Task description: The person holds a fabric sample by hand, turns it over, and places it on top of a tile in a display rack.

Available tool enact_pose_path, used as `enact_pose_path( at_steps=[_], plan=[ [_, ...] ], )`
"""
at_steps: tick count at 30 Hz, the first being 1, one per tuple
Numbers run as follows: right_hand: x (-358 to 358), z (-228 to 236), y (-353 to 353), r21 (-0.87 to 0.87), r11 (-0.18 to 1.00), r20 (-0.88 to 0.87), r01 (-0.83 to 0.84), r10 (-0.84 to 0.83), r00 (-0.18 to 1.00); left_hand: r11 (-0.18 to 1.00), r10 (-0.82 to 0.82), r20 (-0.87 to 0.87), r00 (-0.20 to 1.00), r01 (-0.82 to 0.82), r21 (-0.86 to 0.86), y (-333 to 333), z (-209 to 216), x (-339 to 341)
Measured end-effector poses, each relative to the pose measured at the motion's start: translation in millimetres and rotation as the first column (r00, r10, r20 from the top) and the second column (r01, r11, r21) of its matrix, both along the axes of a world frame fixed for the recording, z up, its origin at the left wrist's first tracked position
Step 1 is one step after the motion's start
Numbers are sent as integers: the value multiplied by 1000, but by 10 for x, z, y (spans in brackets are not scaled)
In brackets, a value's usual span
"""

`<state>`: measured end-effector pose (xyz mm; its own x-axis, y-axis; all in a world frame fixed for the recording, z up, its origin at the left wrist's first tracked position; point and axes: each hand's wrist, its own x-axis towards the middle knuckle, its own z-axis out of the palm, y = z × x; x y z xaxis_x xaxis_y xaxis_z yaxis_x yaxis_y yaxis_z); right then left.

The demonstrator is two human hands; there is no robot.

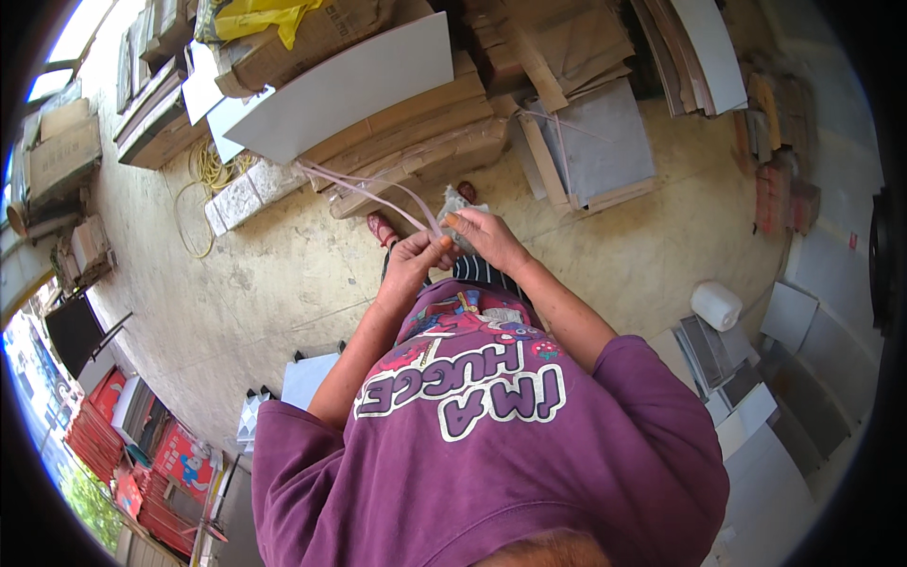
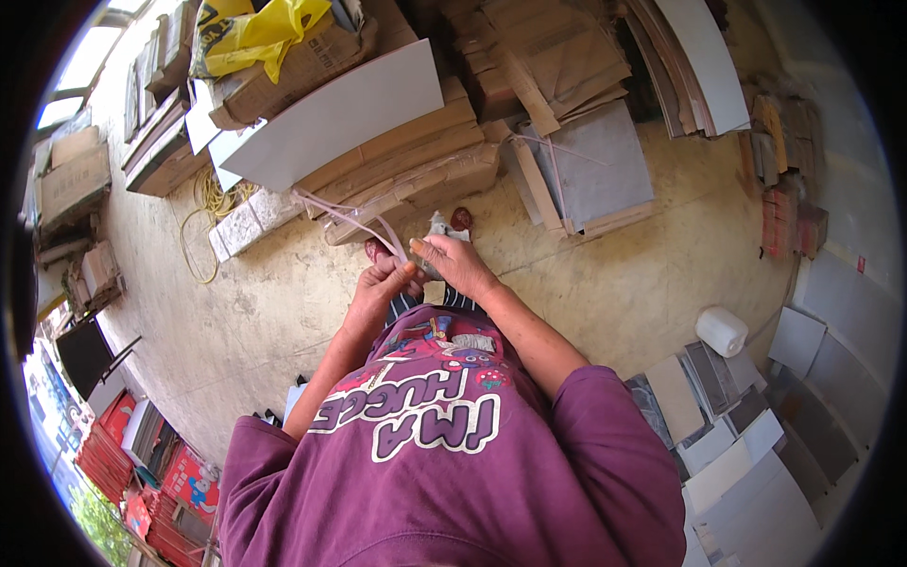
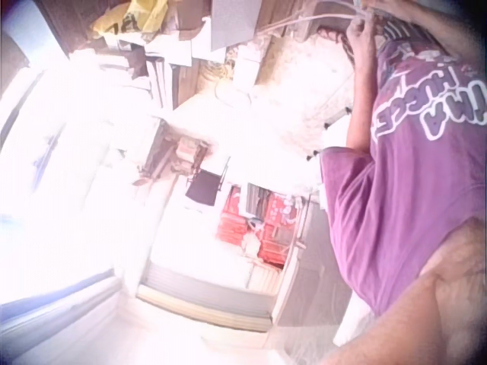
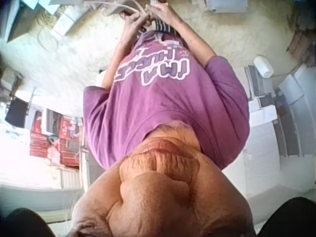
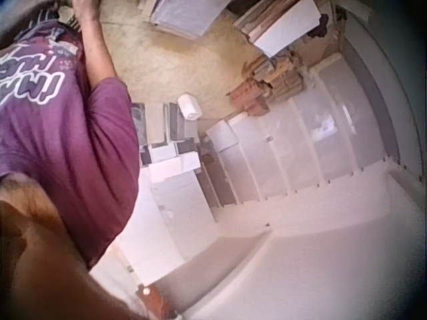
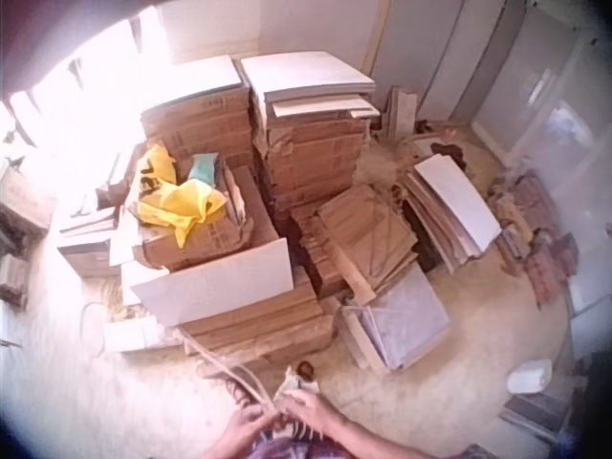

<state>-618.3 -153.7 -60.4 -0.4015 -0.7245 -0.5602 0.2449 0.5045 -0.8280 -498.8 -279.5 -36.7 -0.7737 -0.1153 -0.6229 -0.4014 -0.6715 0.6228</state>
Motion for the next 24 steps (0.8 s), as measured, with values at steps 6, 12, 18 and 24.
enact_pose_path(
  at_steps=[6,12,18,24],
  plan=[
    [-153,24,365,45,992,311,117,-125,942,929,-370,-127,920,370,-27,249,191,-374],
    [-303,155,630,242,940,566,242,-339,752,823,-558,-325,764,561,-94,587,260,-677],
    [-318,-186,1062,309,871,188,382,-450,873,785,-605,-344,718,610,-108,833,457,-781],
    [-218,-185,1281,434,811,352,392,-553,755,746,-660,-374,651,626,-228,909,615,-812]
  ],
)
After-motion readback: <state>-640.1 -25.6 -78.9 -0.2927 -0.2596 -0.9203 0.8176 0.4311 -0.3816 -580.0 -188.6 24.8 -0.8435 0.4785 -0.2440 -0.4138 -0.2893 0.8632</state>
